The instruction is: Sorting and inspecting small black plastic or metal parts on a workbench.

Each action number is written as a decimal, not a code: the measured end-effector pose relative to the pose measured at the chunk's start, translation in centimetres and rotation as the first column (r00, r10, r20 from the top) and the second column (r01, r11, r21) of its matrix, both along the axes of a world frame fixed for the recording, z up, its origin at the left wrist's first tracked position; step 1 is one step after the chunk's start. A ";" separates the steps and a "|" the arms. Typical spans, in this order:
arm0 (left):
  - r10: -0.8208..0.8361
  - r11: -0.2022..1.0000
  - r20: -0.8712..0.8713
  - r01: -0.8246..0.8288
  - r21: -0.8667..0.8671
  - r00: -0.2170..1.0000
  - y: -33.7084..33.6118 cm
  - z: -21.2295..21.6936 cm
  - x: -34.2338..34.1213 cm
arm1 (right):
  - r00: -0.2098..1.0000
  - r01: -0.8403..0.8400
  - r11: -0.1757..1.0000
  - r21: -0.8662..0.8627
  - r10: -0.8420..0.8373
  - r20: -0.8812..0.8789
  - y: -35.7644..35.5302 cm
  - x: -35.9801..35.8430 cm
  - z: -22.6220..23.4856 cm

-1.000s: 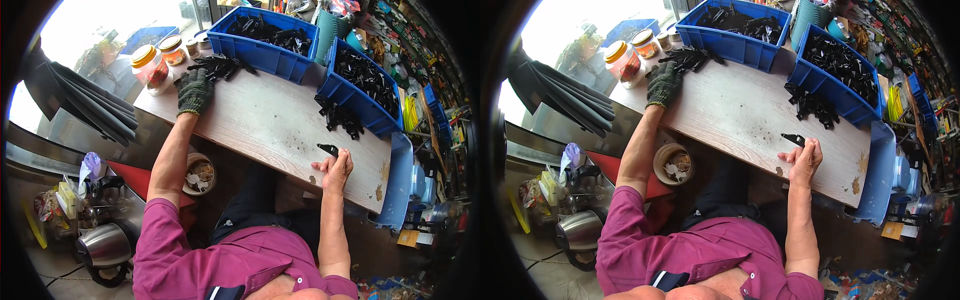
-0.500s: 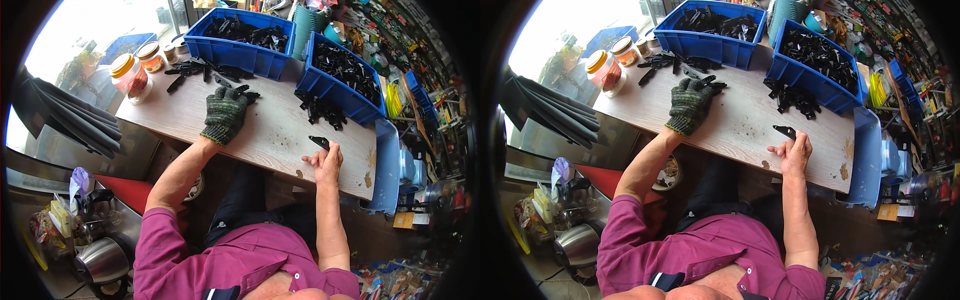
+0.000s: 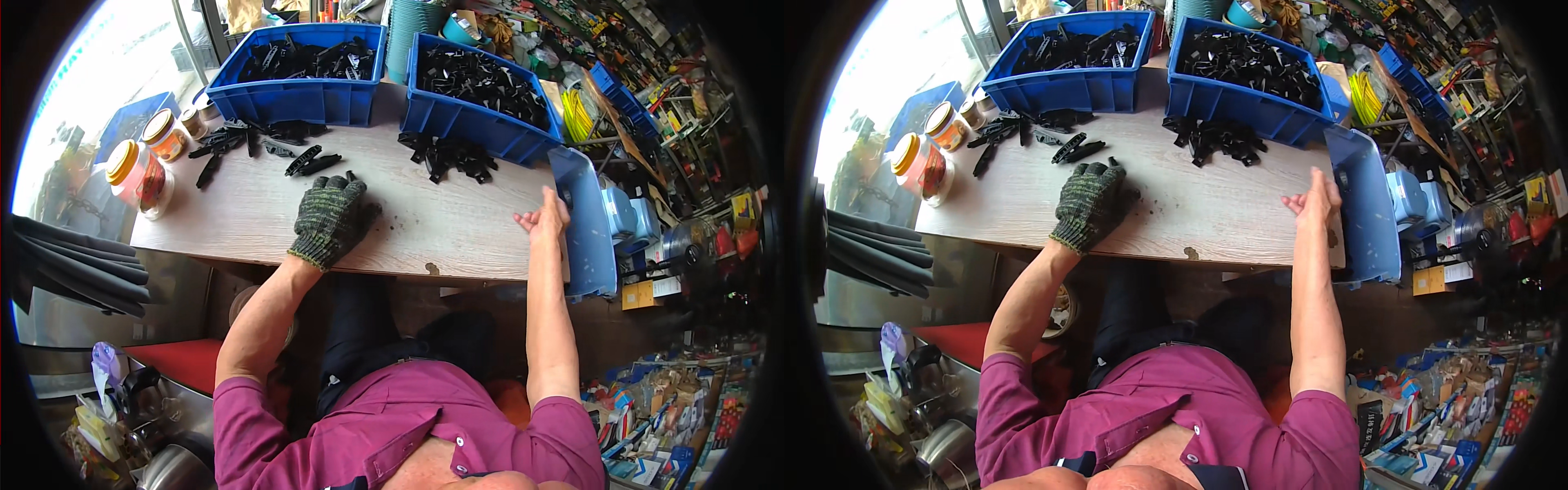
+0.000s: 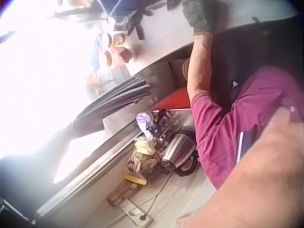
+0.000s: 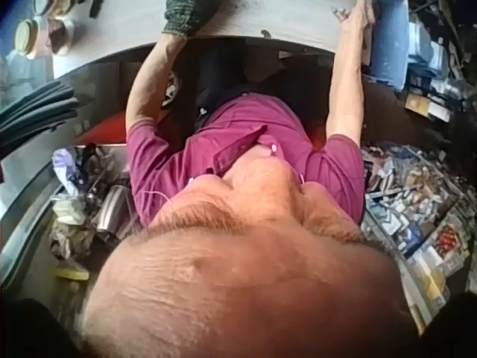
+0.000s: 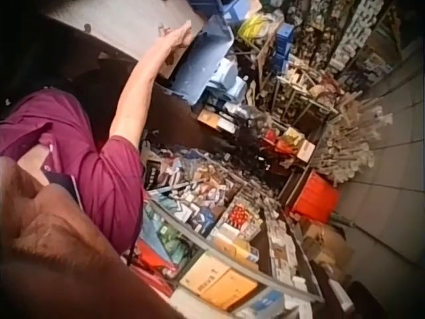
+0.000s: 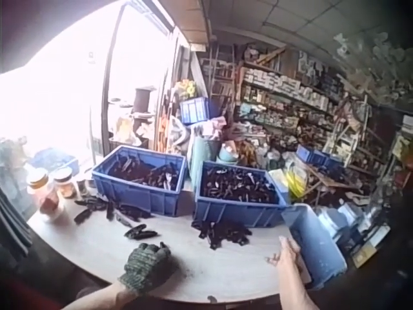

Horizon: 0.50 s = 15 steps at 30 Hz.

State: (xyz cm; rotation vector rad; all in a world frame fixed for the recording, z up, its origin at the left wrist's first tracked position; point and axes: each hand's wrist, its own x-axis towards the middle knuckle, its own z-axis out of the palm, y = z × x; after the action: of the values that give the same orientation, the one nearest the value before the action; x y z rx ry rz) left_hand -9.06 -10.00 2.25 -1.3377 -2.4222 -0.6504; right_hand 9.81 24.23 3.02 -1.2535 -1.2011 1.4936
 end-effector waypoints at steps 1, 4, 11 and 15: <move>0.004 1.000 0.001 -0.004 -0.002 1.000 0.2 -0.6 -0.1 | 0.993 -0.105 0.994 -0.034 0.107 0.042 -0.6 -0.6 0.1; -0.058 0.996 0.095 0.051 0.079 0.994 1.6 -1.7 -0.7 | 0.963 -0.218 0.974 -0.069 0.226 0.146 -1.7 -2.9 0.3; 0.043 0.999 -0.007 -0.043 -0.030 0.999 2.2 -0.8 -0.9 | 0.796 -0.361 0.925 -0.117 0.371 0.478 -1.6 -6.9 -0.3; 0.050 0.998 0.017 -0.051 0.024 0.999 2.1 -0.7 -0.7 | 0.721 -0.381 0.912 -0.153 0.396 0.569 -1.7 -7.8 0.2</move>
State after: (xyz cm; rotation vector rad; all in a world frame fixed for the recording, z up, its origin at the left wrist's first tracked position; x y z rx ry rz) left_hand -9.78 -7.88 1.51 -1.2622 -2.4445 -0.6779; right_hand 2.02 22.53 3.18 -1.6252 -1.9688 1.4417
